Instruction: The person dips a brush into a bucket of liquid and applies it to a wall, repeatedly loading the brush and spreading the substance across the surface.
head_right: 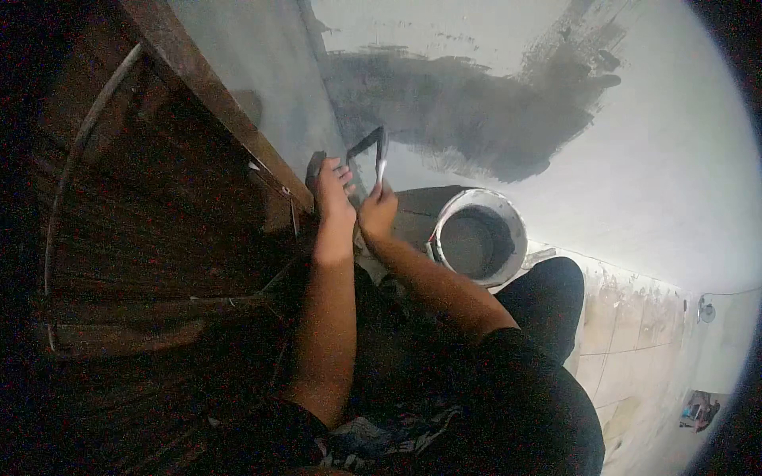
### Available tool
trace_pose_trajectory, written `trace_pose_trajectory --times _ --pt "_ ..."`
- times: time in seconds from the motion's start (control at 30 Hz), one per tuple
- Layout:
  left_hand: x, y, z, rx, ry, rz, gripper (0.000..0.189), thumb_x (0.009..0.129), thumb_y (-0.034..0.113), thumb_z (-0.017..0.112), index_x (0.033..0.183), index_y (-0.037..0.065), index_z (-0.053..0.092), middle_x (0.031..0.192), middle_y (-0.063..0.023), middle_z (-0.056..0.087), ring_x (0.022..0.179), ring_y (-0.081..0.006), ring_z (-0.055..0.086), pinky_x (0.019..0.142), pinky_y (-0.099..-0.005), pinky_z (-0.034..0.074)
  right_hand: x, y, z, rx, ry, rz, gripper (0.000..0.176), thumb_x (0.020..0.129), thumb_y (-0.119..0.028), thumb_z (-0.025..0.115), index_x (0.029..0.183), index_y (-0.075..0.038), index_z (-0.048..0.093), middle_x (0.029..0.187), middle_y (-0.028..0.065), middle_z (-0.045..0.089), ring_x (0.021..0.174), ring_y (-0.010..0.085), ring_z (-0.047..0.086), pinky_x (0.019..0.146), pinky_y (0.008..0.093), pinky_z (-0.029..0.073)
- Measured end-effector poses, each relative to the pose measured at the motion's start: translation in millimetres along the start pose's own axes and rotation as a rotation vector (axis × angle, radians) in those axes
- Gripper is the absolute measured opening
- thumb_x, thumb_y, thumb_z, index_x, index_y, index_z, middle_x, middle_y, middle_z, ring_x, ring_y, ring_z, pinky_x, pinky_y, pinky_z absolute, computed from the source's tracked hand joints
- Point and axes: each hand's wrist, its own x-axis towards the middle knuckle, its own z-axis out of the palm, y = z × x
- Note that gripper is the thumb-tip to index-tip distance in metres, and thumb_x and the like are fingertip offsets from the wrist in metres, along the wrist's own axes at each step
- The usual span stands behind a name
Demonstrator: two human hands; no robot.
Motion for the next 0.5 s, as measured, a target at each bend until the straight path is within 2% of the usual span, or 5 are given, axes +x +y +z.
trace_pose_trajectory --times 0.17,0.2,0.33,0.47,0.5 --pt "-8.6 4.3 -2.0 0.001 -0.014 0.005 0.043 0.084 0.037 0.05 0.116 0.007 0.052 0.105 -0.0069 0.055 0.095 -0.0197 0.051 0.079 -0.0342 0.039 25.9 27.4 12.8 0.195 -0.093 0.24 0.03 0.095 -0.014 0.044 0.076 0.007 0.055 0.058 0.0026 0.048 0.056 0.0117 0.041 0.051 0.033 0.035" --pt "-8.1 2.3 -2.0 -0.041 -0.015 -0.002 0.043 0.084 0.037 0.05 0.116 0.008 0.052 0.103 -0.0063 0.054 0.094 -0.0191 0.051 0.079 -0.0335 0.039 12.2 11.9 -0.2 0.105 -0.129 0.15 0.026 0.096 -0.015 0.045 0.083 0.006 0.054 0.059 0.0015 0.048 0.057 0.0111 0.04 0.052 0.0308 0.036" --pt "-2.7 2.1 1.4 -0.084 0.035 -0.027 0.032 0.078 0.03 0.055 0.101 0.007 0.057 0.085 -0.0016 0.055 0.08 -0.0145 0.053 0.071 -0.0301 0.04 -9.7 -10.2 -22.5 0.074 -0.069 -0.028 0.026 0.095 -0.013 0.045 0.09 0.008 0.06 0.06 0.0061 0.048 0.059 0.0139 0.042 0.054 0.0327 0.038" --pt "-4.5 -0.1 2.7 -0.027 0.066 0.021 0.03 0.078 0.03 0.055 0.094 0.004 0.058 0.082 -0.0034 0.055 0.076 -0.0154 0.052 0.068 -0.0314 0.04 30.7 -34.7 -5.8 0.0 -0.127 0.329 0.028 0.094 -0.013 0.046 0.099 0.011 0.059 0.067 0.0111 0.056 0.061 0.0156 0.045 0.057 0.0341 0.04" --pt "-4.6 -1.2 2.4 -0.003 0.083 0.05 0.03 0.079 0.03 0.054 0.091 0.002 0.058 0.082 -0.005 0.055 0.076 -0.0164 0.053 0.067 -0.0323 0.041 29.7 -28.4 -3.4 0.01 -0.135 0.3 0.027 0.093 -0.013 0.046 0.098 0.01 0.06 0.066 0.0108 0.056 0.061 0.0159 0.046 0.057 0.0344 0.04"
